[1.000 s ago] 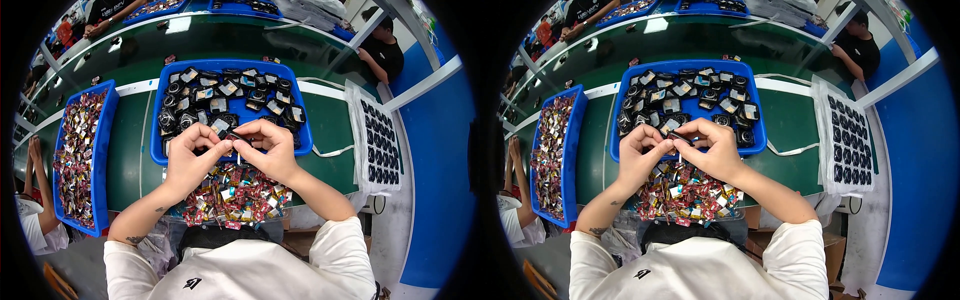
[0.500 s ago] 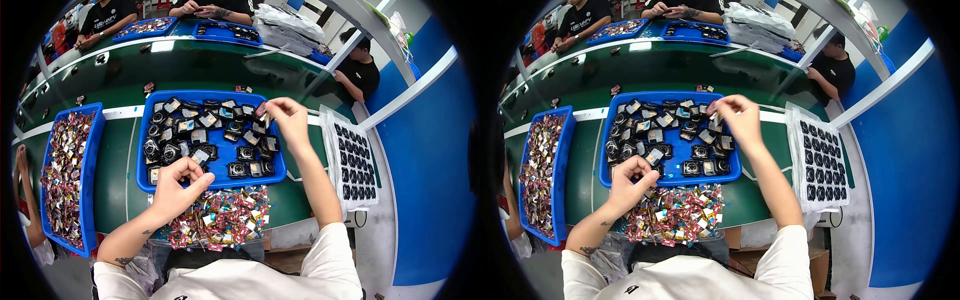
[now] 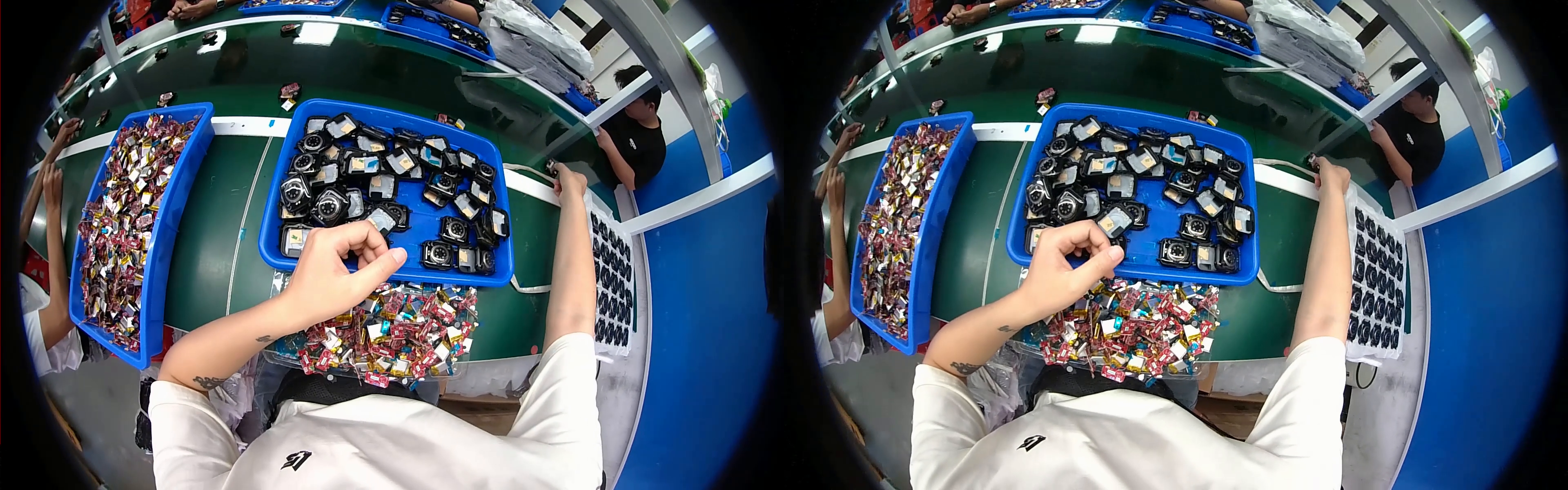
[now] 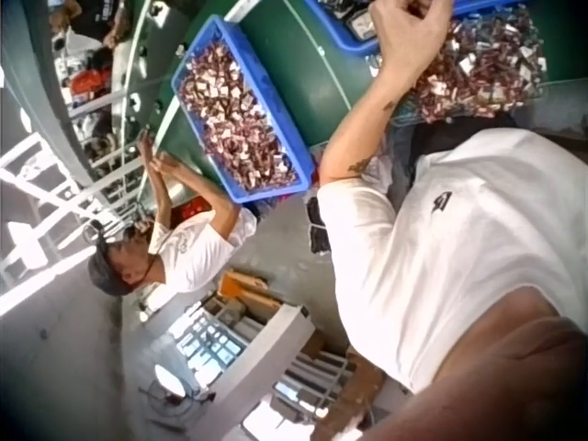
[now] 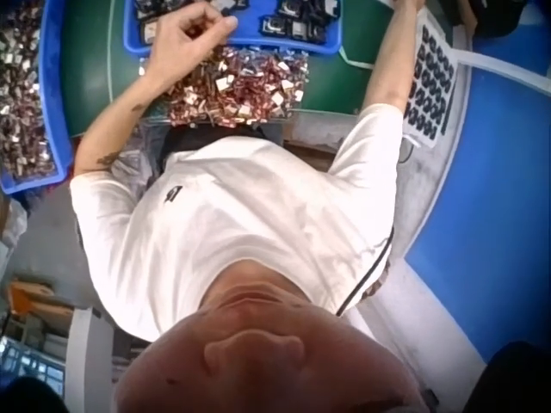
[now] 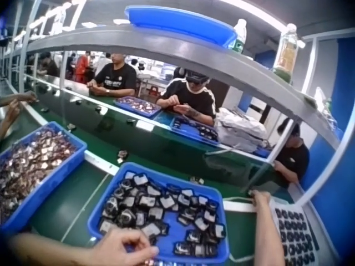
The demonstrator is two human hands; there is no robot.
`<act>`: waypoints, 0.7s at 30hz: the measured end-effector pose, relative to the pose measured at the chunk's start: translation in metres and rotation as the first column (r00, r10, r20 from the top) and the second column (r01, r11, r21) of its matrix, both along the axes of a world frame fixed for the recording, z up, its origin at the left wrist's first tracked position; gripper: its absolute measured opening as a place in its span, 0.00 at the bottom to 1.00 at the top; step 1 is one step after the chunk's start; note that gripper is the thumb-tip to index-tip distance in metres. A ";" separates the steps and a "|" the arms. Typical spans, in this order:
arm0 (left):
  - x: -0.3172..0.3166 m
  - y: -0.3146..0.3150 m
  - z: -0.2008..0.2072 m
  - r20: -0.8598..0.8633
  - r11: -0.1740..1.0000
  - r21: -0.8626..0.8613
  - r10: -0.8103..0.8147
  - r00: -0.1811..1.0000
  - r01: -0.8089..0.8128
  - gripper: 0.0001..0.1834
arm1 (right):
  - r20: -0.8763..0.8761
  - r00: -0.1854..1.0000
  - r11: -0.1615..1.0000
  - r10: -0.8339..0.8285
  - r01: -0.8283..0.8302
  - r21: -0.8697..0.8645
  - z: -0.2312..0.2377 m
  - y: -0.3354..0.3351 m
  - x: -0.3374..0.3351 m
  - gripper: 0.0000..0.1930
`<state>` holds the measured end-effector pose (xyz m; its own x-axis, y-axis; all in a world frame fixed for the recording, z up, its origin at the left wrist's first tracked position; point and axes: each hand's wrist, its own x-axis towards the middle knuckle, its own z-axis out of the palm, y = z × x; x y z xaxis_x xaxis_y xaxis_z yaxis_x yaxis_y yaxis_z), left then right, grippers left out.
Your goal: Manually assemble or inspect small electronic components at a conveyor belt by picking them from bins and joining parts.
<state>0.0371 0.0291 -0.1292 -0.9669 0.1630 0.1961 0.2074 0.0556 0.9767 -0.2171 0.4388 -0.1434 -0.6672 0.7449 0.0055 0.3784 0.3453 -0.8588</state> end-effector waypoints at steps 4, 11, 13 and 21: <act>-0.006 0.006 -0.001 0.012 0.999 -0.044 -0.024 1.000 0.025 0.17 | -0.243 0.918 0.899 0.313 -0.205 0.386 -0.014 0.010 0.019 0.11; -0.005 -0.002 -0.009 0.045 0.992 0.103 0.063 0.997 -0.067 0.20 | -0.078 0.052 0.084 0.996 -0.861 0.501 0.042 -0.188 0.201 0.06; -0.009 0.000 -0.008 0.033 0.988 0.145 0.049 0.998 -0.053 0.19 | 0.037 -0.072 -0.076 0.997 -0.689 0.721 0.037 -0.210 0.220 0.08; -0.009 -0.004 -0.005 0.073 0.976 0.216 0.026 0.997 -0.041 0.16 | 0.141 -0.102 -0.172 0.985 -0.432 0.885 0.013 -0.230 0.233 0.08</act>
<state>0.0283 0.0250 -0.1342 -0.9836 0.0909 0.1555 0.1405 -0.1534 0.9781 0.0155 0.2091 -0.1300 -0.2489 -0.7847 0.5676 -0.9573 0.2883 -0.0213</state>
